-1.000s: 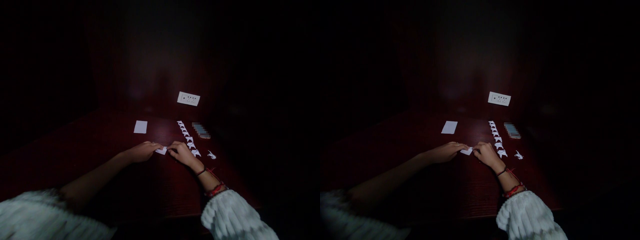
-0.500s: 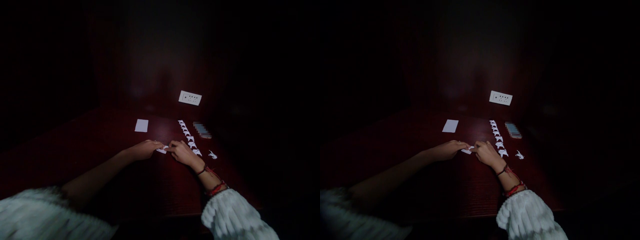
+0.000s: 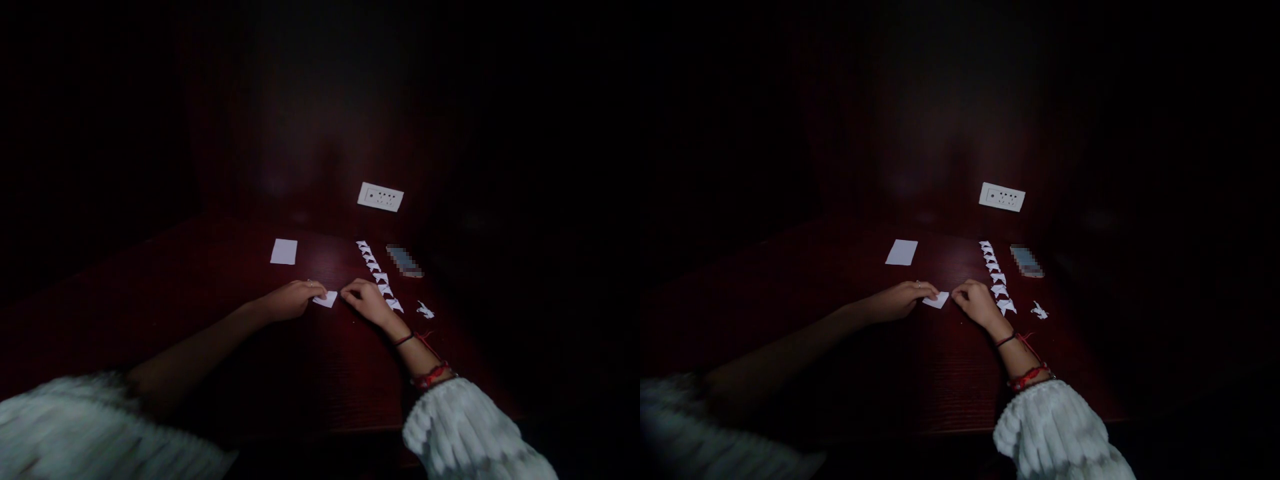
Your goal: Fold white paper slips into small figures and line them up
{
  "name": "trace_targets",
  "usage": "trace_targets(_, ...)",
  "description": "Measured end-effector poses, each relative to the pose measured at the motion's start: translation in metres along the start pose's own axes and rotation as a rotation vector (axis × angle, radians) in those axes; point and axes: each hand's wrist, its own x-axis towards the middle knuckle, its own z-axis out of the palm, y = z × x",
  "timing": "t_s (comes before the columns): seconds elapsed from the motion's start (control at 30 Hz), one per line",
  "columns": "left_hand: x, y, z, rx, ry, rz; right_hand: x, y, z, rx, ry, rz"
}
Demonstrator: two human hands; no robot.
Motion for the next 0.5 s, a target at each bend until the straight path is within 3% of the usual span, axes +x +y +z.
trace_targets(0.5, 0.002, 0.007, -0.005, -0.015, -0.046, -0.008, 0.004, -0.006, 0.012, 0.189, 0.016, 0.033)
